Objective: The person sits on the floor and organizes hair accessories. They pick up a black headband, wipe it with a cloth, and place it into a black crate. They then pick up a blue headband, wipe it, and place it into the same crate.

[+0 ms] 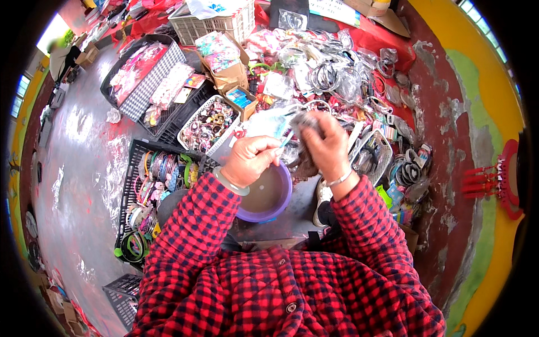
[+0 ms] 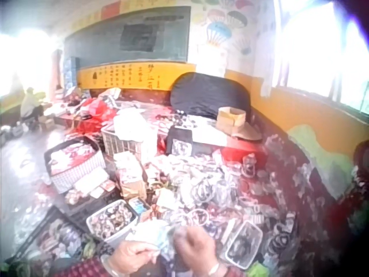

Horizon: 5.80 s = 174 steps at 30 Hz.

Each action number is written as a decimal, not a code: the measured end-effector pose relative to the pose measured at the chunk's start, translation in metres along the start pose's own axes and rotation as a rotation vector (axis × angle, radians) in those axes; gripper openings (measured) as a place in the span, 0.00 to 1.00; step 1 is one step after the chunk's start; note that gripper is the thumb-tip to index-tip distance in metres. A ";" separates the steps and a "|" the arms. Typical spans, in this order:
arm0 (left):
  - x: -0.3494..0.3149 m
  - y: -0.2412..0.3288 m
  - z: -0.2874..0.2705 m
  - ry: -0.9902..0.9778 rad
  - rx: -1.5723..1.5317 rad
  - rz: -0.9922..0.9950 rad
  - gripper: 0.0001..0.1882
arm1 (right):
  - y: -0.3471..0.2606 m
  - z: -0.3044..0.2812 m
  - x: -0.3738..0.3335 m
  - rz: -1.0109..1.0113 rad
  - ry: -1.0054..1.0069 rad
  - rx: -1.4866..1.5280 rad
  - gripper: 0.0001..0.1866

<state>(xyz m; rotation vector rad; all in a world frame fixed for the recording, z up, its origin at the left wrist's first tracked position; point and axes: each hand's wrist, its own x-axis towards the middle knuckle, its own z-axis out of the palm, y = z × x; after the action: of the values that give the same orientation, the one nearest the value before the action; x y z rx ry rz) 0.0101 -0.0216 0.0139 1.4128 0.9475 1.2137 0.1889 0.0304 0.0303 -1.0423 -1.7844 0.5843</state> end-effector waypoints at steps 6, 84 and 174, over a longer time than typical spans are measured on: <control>0.003 -0.005 -0.002 0.001 0.124 0.049 0.04 | -0.018 0.007 -0.019 -0.150 -0.144 0.006 0.13; 0.006 -0.014 -0.005 -0.154 -0.113 -0.208 0.07 | 0.002 -0.004 0.002 -0.384 -0.203 -0.015 0.12; 0.007 0.000 -0.011 -0.117 -0.396 -0.329 0.07 | 0.021 -0.050 0.019 0.478 0.057 0.912 0.09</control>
<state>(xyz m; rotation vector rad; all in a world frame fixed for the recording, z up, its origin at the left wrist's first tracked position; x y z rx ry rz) 0.0009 -0.0132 0.0156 0.9602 0.7702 0.9928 0.2388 0.0541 0.0453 -0.7920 -0.9893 1.4669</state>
